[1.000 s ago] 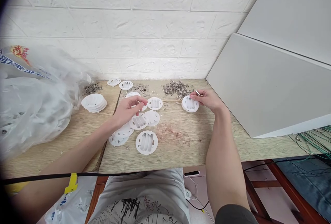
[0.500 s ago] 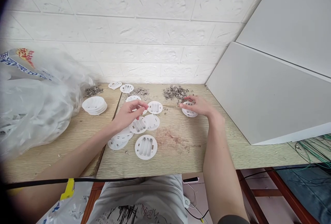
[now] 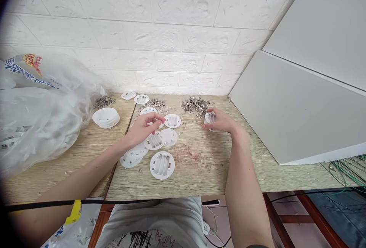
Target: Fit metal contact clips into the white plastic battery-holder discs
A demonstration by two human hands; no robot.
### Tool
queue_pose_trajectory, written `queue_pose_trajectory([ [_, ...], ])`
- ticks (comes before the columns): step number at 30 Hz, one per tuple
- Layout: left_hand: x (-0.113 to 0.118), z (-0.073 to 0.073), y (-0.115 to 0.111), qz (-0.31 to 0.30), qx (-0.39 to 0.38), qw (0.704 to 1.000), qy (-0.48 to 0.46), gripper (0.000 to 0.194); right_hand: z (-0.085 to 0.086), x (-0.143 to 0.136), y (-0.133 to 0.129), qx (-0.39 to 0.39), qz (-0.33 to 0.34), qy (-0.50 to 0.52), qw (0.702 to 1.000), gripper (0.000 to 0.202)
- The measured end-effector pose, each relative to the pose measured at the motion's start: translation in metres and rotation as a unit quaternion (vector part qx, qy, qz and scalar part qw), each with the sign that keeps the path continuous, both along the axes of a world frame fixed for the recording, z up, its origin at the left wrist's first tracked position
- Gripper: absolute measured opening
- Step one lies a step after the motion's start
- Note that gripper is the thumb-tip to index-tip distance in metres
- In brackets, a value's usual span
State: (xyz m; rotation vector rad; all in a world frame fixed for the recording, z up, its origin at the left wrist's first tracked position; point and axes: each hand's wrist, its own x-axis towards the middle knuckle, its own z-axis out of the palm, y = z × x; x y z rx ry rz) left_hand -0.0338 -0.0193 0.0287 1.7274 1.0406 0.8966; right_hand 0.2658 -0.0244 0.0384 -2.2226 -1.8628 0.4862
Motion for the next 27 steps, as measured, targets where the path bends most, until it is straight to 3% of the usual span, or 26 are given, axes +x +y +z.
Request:
queue_pose_trajectory([
  [3, 0.000, 0.001, -0.001, 0.002, -0.002, 1.000, -0.005, 0.014, 0.000, -0.004, 0.001, -0.029, -0.025, 0.011, 0.999, 0.072],
  [7, 0.000, 0.000, 0.000, -0.002, -0.012, 1.000, 0.000, 0.016, -0.003, -0.004, 0.004, 0.016, -0.022, 0.014, 1.000, 0.071],
  [12, -0.002, -0.001, 0.000, -0.004, 0.001, 1.000, -0.009, 0.015, -0.007, 0.008, 0.004, 0.035, -0.005, 0.013, 0.999, 0.069],
  [19, -0.002, -0.003, 0.001, -0.013, 0.002, 1.000, -0.014, 0.017, -0.015, 0.032, 0.002, 0.033, -0.039, -0.002, 0.999, 0.072],
  [27, -0.001, -0.005, 0.002, -0.015, -0.008, 1.000, -0.011, 0.017, -0.012, 0.036, 0.000, 0.023, -0.066, -0.043, 0.997, 0.071],
])
